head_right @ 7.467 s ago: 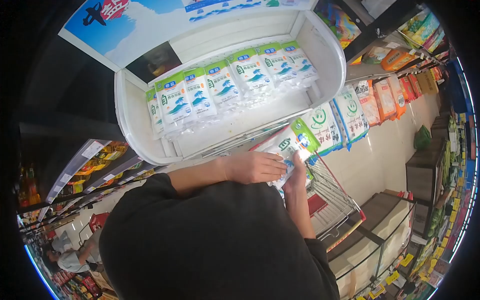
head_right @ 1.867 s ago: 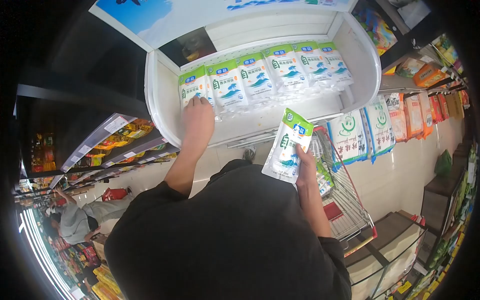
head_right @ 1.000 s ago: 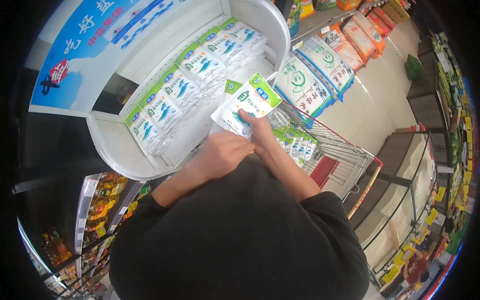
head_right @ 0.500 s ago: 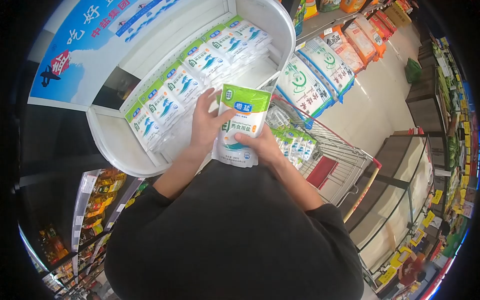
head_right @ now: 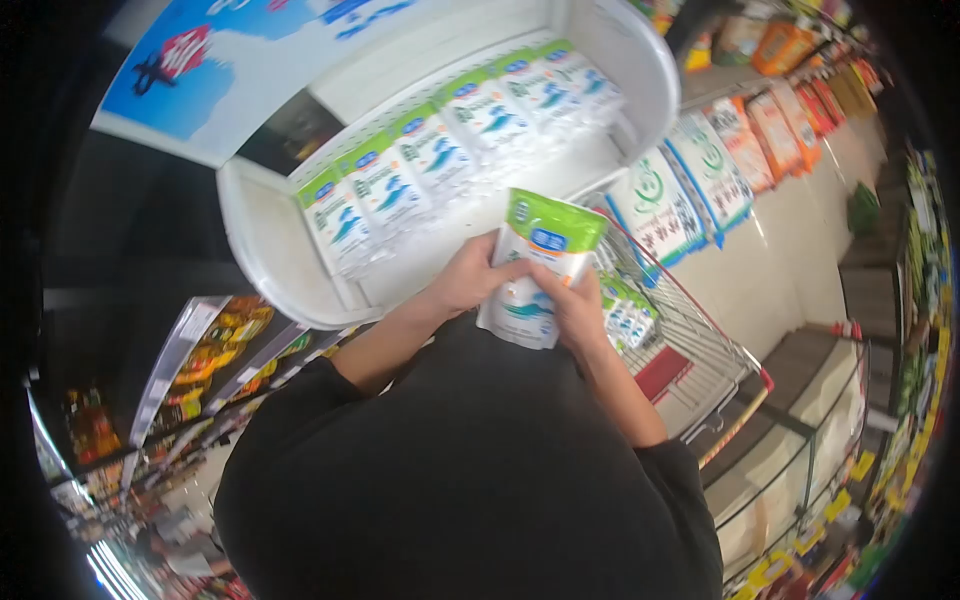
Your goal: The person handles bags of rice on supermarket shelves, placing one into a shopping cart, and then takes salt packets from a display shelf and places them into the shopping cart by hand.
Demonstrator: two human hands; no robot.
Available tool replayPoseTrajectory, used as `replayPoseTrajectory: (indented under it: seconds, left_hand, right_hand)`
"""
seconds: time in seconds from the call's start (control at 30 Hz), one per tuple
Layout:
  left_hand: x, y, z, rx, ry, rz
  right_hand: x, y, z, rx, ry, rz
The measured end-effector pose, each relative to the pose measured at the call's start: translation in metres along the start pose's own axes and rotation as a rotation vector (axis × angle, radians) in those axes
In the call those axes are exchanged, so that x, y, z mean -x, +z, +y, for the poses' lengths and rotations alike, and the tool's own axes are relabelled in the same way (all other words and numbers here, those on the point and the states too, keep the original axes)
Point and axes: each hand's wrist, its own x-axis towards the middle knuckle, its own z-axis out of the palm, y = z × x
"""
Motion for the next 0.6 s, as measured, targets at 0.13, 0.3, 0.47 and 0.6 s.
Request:
replayPoseTrajectory:
  seconds: [0.13,0.3,0.47,0.6]
  left_hand:
    - [0.015,-0.026,0.032,-0.517,0.297,0.177]
    - [0.022,-0.072,0.055,-1.820,0.349,0.838]
    - [0.017,-0.102,0.038,-1.825,0.116,0.773]
    - [0.018,-0.103,0.046,-1.741,0.170,0.753]
  right_hand:
    - [0.000,0.002,-0.001,-0.028,-0.020,0.030]
    - [-0.004,-0.002,0.003,-0.070,0.063,-0.004]
    - [-0.007,0.000,0.004,-0.061,0.120,-0.035]
    - [-0.008,-0.002,0.003,-0.060,0.118,-0.035]
